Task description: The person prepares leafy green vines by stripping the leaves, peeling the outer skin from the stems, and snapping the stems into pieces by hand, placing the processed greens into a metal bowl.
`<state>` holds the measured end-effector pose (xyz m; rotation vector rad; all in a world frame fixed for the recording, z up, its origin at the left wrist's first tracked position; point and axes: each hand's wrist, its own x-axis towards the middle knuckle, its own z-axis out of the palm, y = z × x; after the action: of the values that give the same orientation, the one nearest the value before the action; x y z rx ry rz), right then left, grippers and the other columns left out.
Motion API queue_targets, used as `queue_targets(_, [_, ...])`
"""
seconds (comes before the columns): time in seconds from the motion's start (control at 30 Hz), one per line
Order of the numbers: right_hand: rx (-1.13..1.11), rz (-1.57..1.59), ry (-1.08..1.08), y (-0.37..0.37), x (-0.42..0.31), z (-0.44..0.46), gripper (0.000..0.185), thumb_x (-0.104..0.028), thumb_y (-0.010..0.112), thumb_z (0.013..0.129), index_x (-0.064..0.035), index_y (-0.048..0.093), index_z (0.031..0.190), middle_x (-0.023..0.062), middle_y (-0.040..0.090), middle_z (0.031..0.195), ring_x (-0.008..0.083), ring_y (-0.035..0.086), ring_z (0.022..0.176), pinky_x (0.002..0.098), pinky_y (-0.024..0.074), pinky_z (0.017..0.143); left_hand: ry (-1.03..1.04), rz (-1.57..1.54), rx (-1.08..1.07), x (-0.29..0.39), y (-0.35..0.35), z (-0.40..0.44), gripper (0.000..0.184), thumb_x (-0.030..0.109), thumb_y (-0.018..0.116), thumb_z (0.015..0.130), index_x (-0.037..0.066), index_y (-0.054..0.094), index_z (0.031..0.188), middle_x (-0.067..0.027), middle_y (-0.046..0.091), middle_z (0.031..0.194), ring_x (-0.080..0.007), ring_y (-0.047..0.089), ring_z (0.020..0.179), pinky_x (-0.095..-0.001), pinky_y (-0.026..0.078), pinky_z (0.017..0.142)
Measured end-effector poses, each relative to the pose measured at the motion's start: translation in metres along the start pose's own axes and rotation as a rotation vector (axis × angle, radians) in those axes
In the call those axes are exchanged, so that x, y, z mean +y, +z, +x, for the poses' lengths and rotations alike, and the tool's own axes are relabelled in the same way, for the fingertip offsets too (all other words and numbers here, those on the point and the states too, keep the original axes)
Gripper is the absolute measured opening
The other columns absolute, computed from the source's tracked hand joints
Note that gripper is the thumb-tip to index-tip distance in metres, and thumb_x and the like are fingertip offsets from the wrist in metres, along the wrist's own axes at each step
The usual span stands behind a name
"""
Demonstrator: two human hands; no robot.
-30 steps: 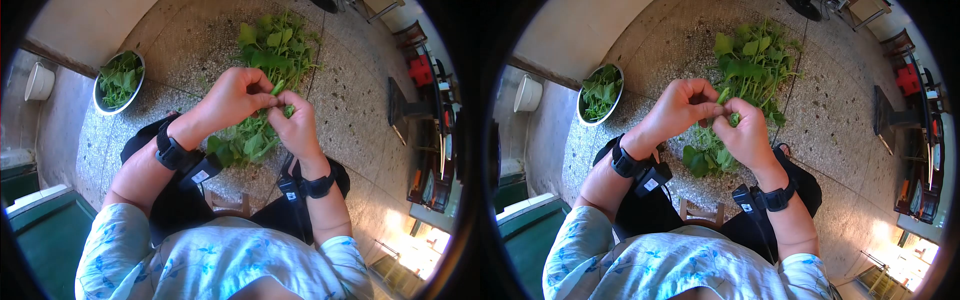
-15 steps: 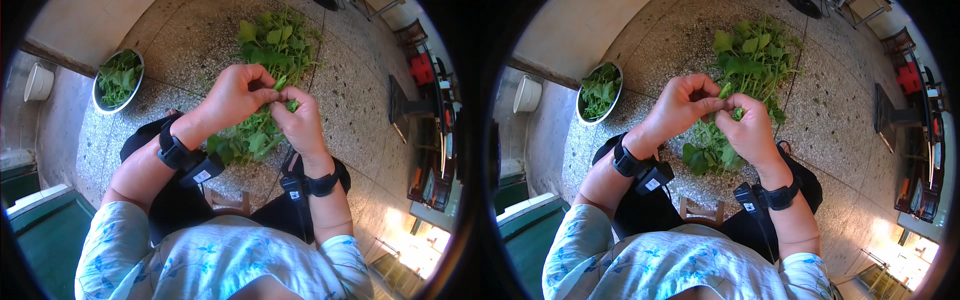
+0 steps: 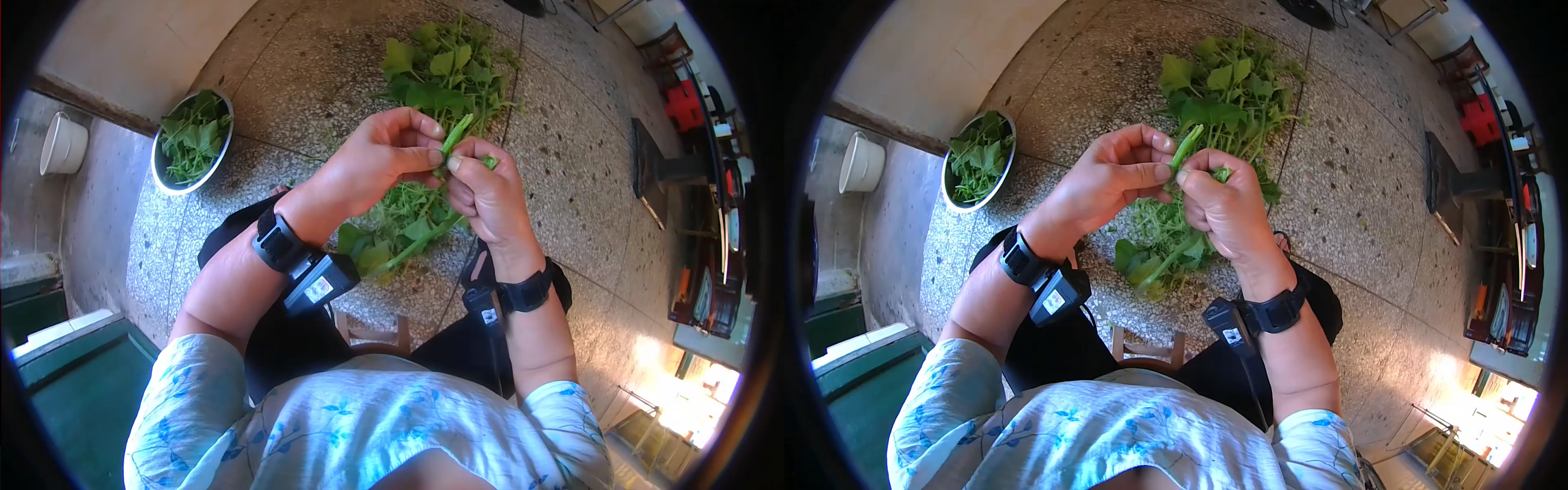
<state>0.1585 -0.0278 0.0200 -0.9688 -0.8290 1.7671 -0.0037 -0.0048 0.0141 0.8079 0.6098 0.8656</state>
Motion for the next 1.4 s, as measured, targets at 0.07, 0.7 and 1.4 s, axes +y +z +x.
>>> queue_targets(0.07, [-0.003,0.026,0.006,0.0,-0.002,-0.002,0.004,-0.004,0.052,0.075,-0.0035,0.049,0.074,-0.0045,0.039,0.052,0.0027,0.031,0.039,0.0179,0.0218,0.035,0.002,-0.006,-0.005,-0.002,-0.004,0.002,0.017,0.001,0.055,0.078,0.003,0.05,0.094,-0.0022,0.053,0.086,-0.0115,0.055,0.076,-0.0265,0.049,0.065])
queue_targets(0.7, [0.173,-0.487,-0.184,0.005,0.003,0.004,0.012,-0.01,0.06,0.073,0.0008,0.059,0.075,-0.0008,0.053,0.066,0.005,0.046,0.064,0.0206,0.038,0.058,0.174,0.589,0.154,0.005,-0.001,0.0,0.012,-0.001,0.057,0.075,-0.001,0.055,0.086,-0.0039,0.056,0.079,-0.0103,0.056,0.067,-0.0219,0.047,0.061])
queue_targets(1.4, [0.015,0.016,-0.027,-0.002,-0.006,0.001,0.009,-0.007,0.054,0.077,-0.0075,0.048,0.07,-0.0065,0.036,0.051,-0.0002,0.029,0.04,0.0168,0.0189,0.036,-0.055,-0.111,0.073,0.005,-0.019,0.001,0.014,0.004,0.051,0.081,0.004,0.052,0.095,0.0004,0.054,0.083,-0.0086,0.053,0.069,-0.0241,0.047,0.063])
